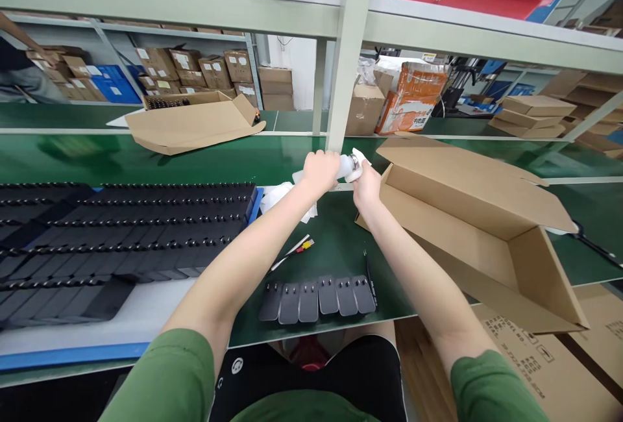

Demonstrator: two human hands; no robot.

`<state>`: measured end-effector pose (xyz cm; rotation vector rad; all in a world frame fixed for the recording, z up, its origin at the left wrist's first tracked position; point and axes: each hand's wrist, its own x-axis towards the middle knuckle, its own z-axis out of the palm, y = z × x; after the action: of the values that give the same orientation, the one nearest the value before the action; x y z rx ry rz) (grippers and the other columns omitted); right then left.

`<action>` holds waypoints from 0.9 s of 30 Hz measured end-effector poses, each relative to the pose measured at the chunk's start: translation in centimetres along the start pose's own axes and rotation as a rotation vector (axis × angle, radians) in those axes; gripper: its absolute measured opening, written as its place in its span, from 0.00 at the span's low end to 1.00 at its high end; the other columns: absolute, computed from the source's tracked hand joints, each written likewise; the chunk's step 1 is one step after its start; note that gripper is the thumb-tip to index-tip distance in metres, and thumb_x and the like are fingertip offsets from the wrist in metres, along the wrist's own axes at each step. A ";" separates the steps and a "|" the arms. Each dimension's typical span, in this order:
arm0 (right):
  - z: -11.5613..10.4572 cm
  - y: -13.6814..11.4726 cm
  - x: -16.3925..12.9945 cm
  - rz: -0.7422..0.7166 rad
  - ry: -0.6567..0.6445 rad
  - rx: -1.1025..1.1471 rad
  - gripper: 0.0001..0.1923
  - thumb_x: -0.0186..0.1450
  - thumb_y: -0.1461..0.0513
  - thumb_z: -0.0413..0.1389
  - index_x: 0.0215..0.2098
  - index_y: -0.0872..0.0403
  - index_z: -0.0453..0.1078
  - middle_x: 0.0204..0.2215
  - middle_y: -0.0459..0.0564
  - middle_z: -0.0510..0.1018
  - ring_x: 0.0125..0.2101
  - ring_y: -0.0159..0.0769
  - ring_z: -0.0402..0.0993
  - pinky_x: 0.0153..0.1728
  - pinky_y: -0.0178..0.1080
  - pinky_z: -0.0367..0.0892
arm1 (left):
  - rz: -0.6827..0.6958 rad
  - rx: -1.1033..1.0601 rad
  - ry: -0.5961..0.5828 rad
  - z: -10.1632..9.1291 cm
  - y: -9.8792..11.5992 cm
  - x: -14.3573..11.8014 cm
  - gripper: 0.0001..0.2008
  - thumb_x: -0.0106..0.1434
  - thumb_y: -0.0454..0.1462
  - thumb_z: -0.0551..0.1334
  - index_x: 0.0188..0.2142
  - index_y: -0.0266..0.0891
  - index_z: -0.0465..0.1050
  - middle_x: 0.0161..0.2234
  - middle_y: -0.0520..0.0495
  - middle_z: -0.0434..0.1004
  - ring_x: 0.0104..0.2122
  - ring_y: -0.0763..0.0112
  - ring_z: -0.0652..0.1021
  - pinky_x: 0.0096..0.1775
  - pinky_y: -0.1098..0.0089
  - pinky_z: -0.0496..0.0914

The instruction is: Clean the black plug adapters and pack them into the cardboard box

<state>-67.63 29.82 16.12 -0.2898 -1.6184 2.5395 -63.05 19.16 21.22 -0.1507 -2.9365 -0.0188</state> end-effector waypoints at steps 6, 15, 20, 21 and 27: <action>0.9 1.0 -1.0 0.267 0.020 0.301 0.09 0.73 0.65 0.44 0.46 0.61 0.63 0.39 0.50 0.74 0.34 0.28 0.74 0.38 0.35 0.71 | 0.081 0.147 -0.148 -2.0 0.6 0.9 0.19 0.58 0.26 0.63 0.49 0.22 0.71 0.48 0.30 0.73 0.50 0.47 0.71 0.48 0.59 0.61; 0.8 -0.8 0.5 0.144 -0.001 0.056 0.07 0.71 0.65 0.49 0.40 0.61 0.67 0.32 0.47 0.72 0.28 0.26 0.68 0.32 0.31 0.65 | -0.023 -0.038 -0.085 -0.1 -0.6 0.5 0.28 0.53 0.38 0.71 0.50 0.27 0.69 0.47 0.33 0.73 0.48 0.49 0.73 0.43 0.62 0.66; 0.7 -3.2 0.5 -0.016 -0.126 -0.255 0.15 0.65 0.63 0.57 0.21 0.60 0.67 0.19 0.44 0.64 0.22 0.26 0.54 0.24 0.32 0.48 | -0.168 -0.338 -0.006 3.9 -1.5 0.1 0.28 0.56 0.51 0.67 0.47 0.33 0.67 0.45 0.40 0.74 0.43 0.57 0.76 0.33 0.66 0.66; 0.8 -3.5 0.4 -0.014 -0.152 -0.282 0.16 0.64 0.63 0.58 0.20 0.60 0.66 0.18 0.44 0.64 0.22 0.26 0.53 0.24 0.32 0.47 | -0.187 -0.392 0.008 4.7 -1.7 0.0 0.28 0.56 0.51 0.68 0.47 0.33 0.67 0.45 0.41 0.74 0.43 0.57 0.76 0.32 0.67 0.65; 0.4 -4.9 -0.5 0.213 -0.208 -0.151 0.10 0.71 0.64 0.47 0.39 0.60 0.69 0.35 0.50 0.76 0.32 0.31 0.72 0.33 0.34 0.67 | -0.229 -0.642 0.102 8.4 -2.2 -0.9 0.24 0.56 0.49 0.68 0.44 0.36 0.66 0.45 0.43 0.75 0.46 0.60 0.76 0.39 0.69 0.67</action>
<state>-67.29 31.46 20.76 -0.2285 -1.9590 2.6831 -64.03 17.04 12.82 0.0937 -2.7175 -0.9672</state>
